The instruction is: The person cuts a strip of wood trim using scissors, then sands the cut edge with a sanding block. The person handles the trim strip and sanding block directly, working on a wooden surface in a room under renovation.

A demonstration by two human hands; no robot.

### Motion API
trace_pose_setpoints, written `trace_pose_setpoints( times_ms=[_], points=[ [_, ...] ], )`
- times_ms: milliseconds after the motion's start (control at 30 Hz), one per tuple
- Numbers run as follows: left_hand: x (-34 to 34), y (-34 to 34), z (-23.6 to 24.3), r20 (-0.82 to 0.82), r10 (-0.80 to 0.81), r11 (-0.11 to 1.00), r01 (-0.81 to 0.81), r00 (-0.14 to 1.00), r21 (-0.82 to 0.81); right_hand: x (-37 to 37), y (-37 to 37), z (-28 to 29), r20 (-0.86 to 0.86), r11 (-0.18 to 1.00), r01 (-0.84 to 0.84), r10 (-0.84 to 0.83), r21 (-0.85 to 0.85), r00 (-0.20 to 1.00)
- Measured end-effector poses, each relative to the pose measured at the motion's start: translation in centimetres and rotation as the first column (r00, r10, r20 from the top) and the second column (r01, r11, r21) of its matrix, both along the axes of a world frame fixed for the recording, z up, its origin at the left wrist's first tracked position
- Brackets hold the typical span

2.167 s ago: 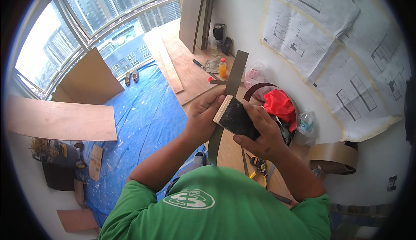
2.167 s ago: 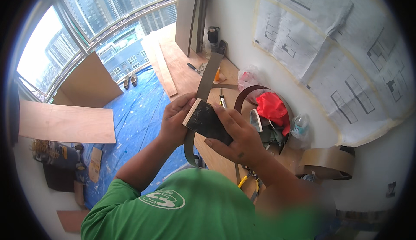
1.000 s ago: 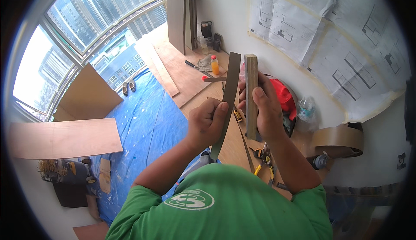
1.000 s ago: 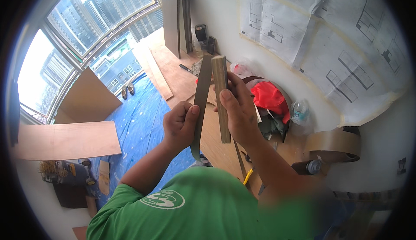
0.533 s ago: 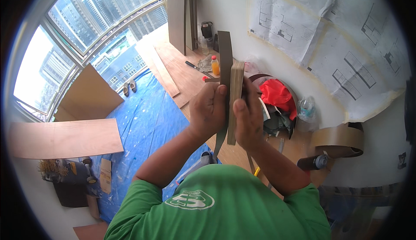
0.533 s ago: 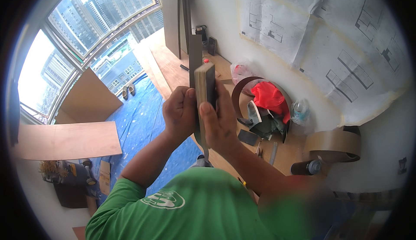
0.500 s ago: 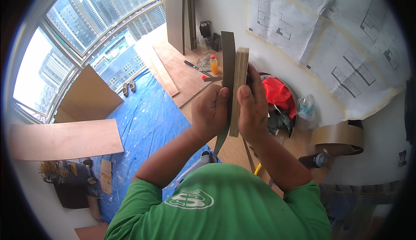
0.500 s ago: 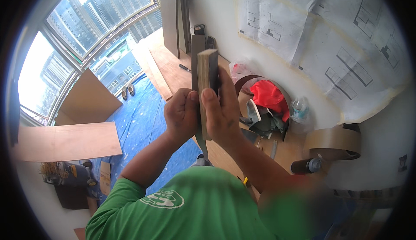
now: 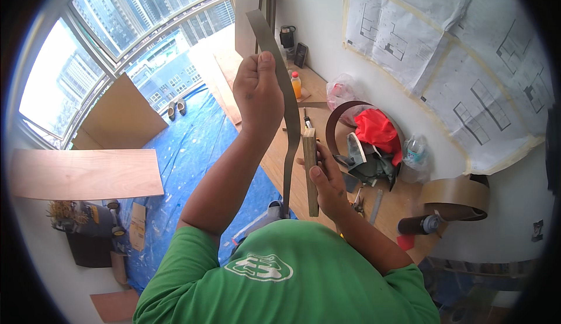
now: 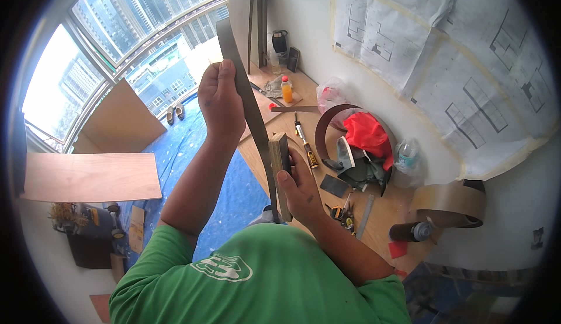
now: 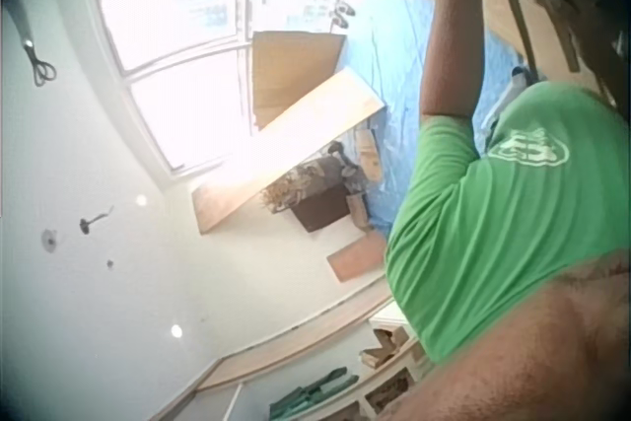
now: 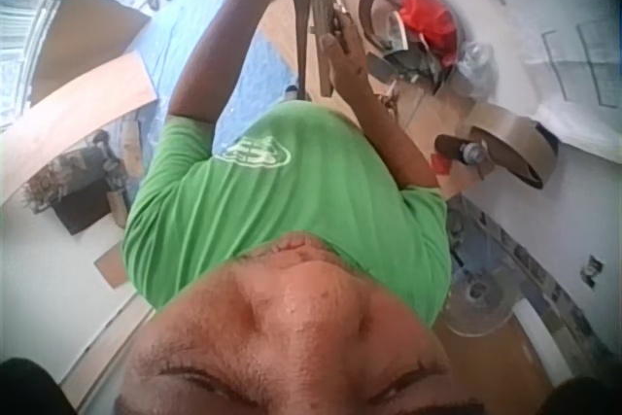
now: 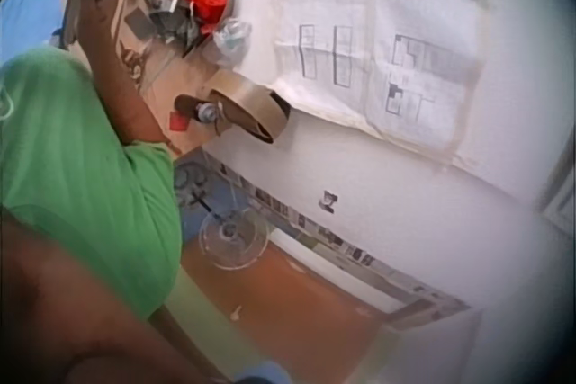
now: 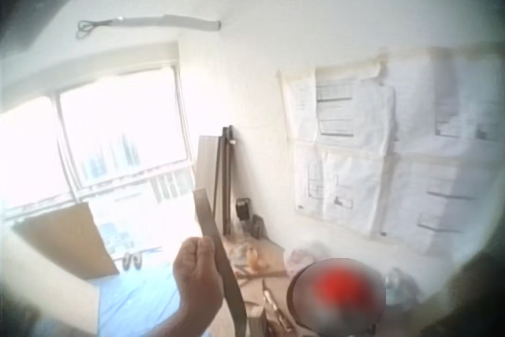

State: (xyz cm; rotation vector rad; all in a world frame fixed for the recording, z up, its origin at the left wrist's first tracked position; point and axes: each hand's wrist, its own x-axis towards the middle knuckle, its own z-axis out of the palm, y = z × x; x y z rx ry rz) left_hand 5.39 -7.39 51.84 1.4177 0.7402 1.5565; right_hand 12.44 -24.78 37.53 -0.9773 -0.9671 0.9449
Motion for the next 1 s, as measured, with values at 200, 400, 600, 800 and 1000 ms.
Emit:
trace_pose_setpoints(
  times_ms=[200,400,600,800,1000],
  points=[
    [0.0,-0.5,1.3,0.131,-0.104,0.984,0.121,0.986,-0.134,0.1,0.1,-0.4,-0.149,0.997,-0.074,0.075,0.013,0.986],
    [-1.8,0.6,5.7,0.051,-0.228,0.956,0.234,0.972,-0.175,1.5,1.4,-0.5,-0.362,0.999,-0.045,0.05,0.023,0.931],
    [-1.4,0.0,8.6,0.16,-0.262,0.948,0.285,0.952,-0.142,0.7,2.1,0.6,-0.41,0.951,-0.308,0.289,0.019,0.865],
    [-3.8,8.7,7.0,0.174,-0.036,0.998,0.045,0.984,-0.045,-0.4,0.9,2.1,-0.381,0.866,-0.499,0.472,0.032,0.795],
    [-6.1,15.4,5.2,0.262,0.142,0.989,-0.126,0.955,-0.075,0.1,0.2,0.1,-0.408,0.8,-0.596,0.521,-0.073,0.749]
  ],
)
